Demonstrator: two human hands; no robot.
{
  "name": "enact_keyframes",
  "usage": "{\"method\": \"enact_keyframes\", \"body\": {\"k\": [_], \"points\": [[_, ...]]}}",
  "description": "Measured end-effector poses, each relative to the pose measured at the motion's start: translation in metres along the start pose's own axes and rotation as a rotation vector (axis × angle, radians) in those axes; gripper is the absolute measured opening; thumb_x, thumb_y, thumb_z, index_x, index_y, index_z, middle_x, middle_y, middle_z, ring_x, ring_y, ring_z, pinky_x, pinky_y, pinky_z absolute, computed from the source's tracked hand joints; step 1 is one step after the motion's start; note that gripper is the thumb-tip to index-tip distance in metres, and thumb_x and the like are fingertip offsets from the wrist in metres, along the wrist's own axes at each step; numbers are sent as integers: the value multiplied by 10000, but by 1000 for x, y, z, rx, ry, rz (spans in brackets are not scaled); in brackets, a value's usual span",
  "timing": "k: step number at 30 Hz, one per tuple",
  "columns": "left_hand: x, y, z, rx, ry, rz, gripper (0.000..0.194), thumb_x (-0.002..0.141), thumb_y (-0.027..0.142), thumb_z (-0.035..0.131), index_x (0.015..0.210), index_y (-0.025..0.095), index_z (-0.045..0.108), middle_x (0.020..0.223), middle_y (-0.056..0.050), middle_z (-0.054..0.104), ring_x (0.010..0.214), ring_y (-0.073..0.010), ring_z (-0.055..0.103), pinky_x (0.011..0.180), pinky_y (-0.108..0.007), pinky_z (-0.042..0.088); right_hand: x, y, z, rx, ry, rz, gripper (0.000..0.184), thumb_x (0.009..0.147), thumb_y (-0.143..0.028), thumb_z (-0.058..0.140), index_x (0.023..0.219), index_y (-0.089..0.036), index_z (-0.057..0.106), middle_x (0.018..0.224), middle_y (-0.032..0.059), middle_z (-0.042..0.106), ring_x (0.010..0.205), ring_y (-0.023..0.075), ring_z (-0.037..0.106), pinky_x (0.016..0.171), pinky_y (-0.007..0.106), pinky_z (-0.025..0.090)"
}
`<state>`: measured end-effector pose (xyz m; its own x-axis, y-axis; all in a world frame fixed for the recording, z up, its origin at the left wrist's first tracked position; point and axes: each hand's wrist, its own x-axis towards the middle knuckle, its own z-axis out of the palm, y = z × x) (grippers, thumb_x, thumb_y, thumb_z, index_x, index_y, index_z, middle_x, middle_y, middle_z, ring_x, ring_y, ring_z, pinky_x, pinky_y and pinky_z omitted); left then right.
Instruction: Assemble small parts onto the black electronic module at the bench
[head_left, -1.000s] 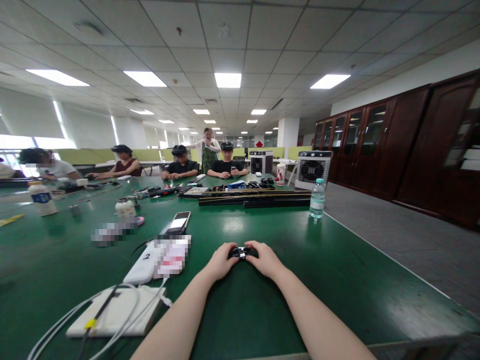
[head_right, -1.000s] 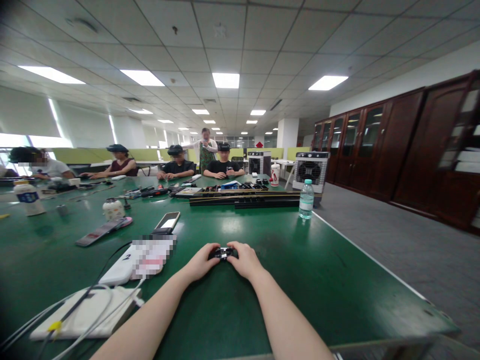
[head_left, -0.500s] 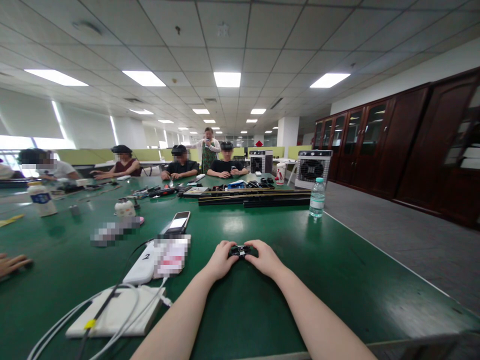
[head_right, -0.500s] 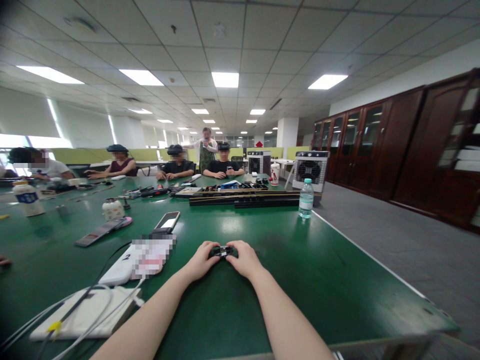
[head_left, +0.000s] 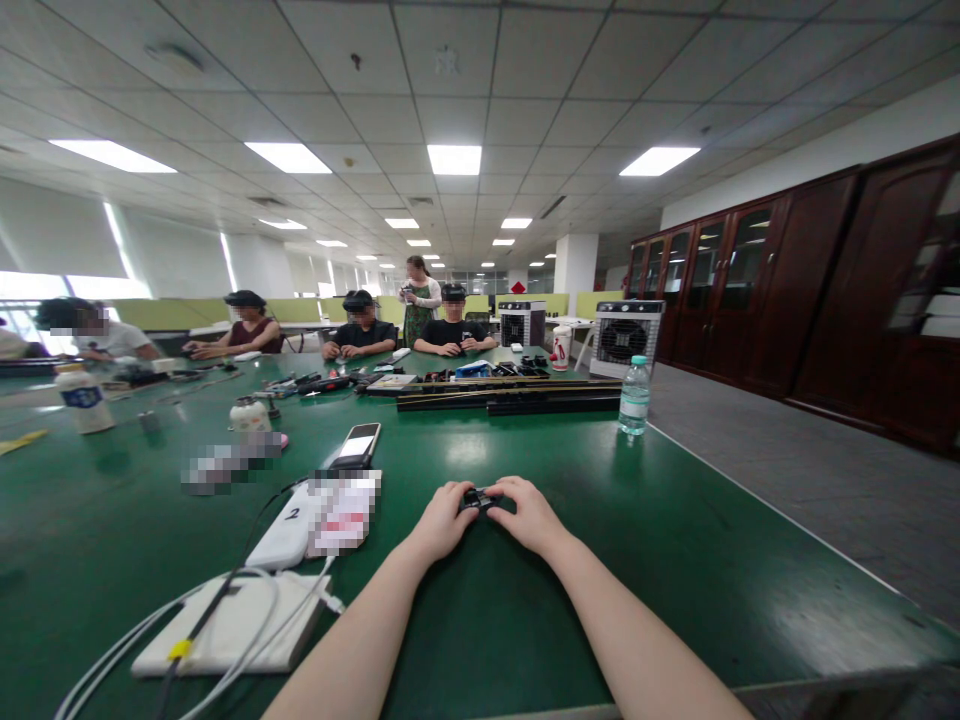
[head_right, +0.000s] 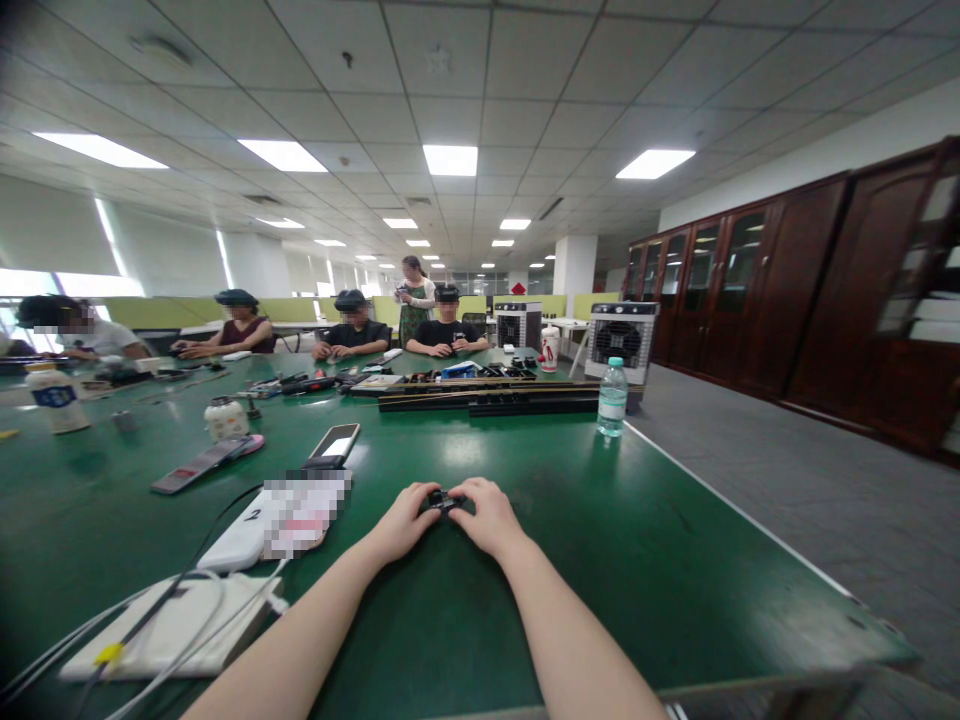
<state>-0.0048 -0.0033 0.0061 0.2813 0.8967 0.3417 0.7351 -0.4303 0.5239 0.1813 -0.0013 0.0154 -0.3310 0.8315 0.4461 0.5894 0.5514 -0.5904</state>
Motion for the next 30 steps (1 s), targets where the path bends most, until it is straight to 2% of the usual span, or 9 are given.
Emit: {"method": "enact_keyframes", "body": {"k": [11,22,30], "points": [[0,3,-1,-7,-14,-2,352,772,232,560,1118,168,539,1074,-90,592,1007,-221,528,914,-351,405,-1,-6,-2,-49,-9,16,247,712,-237,651,949,-282,700,1117,61,608,1065,222,530,943,400,400],[1,1,1,-71,31,34,335,760,196,585,1090,150,548,1049,-93,599,997,-213,532,916,-355,412,-1,-4,0,-33,13,-15,255,708,-212,645,952,-274,691,1086,51,623,1050,215,534,938,393,401],[1,1,1,-117,71,64,341,729,160,609,1066,179,560,1027,-67,603,979,-203,542,908,-354,425,-1,-5,-1,-38,16,-17,264,714,-214,640,972,-258,679,1092,56,623,1044,218,536,931,391,406]]}}
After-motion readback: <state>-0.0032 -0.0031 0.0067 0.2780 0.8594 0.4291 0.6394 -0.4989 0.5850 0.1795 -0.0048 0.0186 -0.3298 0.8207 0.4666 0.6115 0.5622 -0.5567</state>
